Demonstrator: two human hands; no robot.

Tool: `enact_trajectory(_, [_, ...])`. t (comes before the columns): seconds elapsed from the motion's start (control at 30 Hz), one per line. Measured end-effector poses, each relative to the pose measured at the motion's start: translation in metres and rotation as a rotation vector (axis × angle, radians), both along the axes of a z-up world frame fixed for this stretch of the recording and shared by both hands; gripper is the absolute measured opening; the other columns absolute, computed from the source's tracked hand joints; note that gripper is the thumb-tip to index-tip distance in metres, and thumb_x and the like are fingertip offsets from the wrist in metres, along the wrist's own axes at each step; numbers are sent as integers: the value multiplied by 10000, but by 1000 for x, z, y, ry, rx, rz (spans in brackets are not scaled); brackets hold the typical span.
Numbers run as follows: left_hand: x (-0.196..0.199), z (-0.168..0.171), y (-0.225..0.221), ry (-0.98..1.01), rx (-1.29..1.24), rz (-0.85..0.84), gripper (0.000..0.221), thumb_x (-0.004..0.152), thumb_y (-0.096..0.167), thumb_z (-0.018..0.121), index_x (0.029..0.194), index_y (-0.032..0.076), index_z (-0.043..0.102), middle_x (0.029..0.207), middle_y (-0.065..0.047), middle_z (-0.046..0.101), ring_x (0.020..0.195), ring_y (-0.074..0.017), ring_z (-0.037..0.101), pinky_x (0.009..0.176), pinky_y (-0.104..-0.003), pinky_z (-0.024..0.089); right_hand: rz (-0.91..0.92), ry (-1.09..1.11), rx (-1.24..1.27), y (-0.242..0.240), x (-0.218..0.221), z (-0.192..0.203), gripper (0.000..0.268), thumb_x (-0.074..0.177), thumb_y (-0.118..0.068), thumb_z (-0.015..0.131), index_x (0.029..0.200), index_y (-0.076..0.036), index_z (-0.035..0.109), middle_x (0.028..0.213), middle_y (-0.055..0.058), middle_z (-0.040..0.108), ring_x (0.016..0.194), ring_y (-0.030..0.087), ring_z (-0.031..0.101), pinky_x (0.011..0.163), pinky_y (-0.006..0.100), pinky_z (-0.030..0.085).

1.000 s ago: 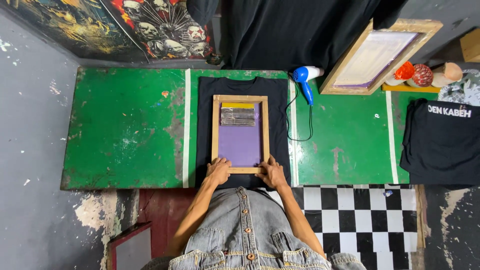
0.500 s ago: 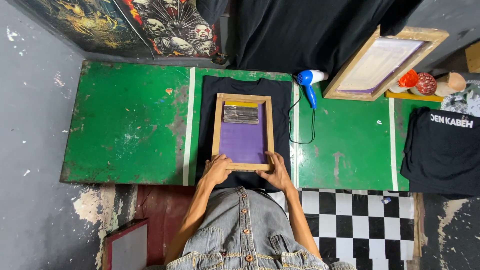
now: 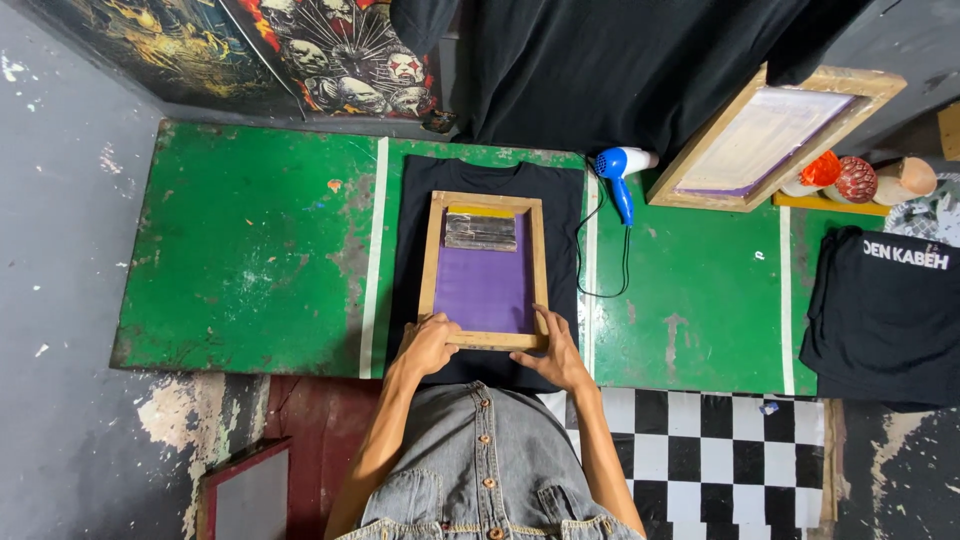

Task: Screen printing a design onto a t-shirt and drying it with a hair dryer.

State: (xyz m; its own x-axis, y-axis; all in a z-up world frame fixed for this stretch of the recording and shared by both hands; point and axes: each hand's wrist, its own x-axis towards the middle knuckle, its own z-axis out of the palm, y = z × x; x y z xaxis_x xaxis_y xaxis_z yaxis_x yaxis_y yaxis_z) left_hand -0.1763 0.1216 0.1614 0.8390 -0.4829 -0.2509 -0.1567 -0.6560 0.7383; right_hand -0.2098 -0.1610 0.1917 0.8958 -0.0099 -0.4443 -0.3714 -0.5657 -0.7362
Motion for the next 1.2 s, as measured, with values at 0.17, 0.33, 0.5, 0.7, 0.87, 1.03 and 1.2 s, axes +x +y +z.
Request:
enact_trajectory(0.17, [-6,-34,0,7,-18,16,337,761,172,804,1068,46,743,952,-165,588,954,-434,643,824,-501,536,-35,28,-19,-7,15,5,1005,685,-454,908,1528,-278,390,1496,311,364,1412,530,369,1187,599,345])
enact_trajectory(0.33, [-15,-97,-6,-27,66,31,384,701,237,849,1049,104,758,981,-148,628,1012,-432,645,863,-518,526,-80,95,-102,-25,34,-39,929,779,-533,827,1549,-319,354,1514,290,374,1421,498,384,1182,602,342])
enact_trajectory(0.5, [-32,-185,-14,-148,413,60,443,702,549,817,1059,295,748,1080,40,705,1223,-188,630,1002,-422,505,-149,152,-137,-23,51,-82,827,833,-527,779,1527,-320,381,1501,259,420,1390,465,454,1136,592,405])
enact_trajectory(0.7, [-45,-287,-23,-361,393,88,806,622,730,706,1254,240,605,1317,11,629,1015,-285,688,992,-556,438,-176,92,-274,-11,81,-97,616,994,-633,471,1511,-324,339,1552,191,341,1483,434,292,1147,629,333])
enact_trajectory(0.87, [-32,-154,-29,-402,285,152,256,919,287,597,831,127,418,880,57,434,800,-169,441,1028,-439,281,-165,98,-435,-1,80,-136,478,1080,-557,268,1496,-331,336,1586,114,273,1503,346,204,1172,605,269])
enact_trajectory(1.03, [5,-270,-31,-750,302,165,572,701,590,671,1165,257,704,1166,-87,668,1243,-338,550,1098,-808,282,-204,8,-574,17,70,-145,441,1113,-483,192,1488,-314,352,1608,54,208,1514,292,143,1170,559,209])
enact_trajectory(1.2, [111,-169,-52,-252,647,-24,697,856,294,680,1492,241,400,1476,-105,418,1395,-289,353,1145,-719,175,-281,-208,-661,18,68,-163,386,1115,-425,286,1417,-284,481,1556,47,330,1463,292,258,1099,534,248])
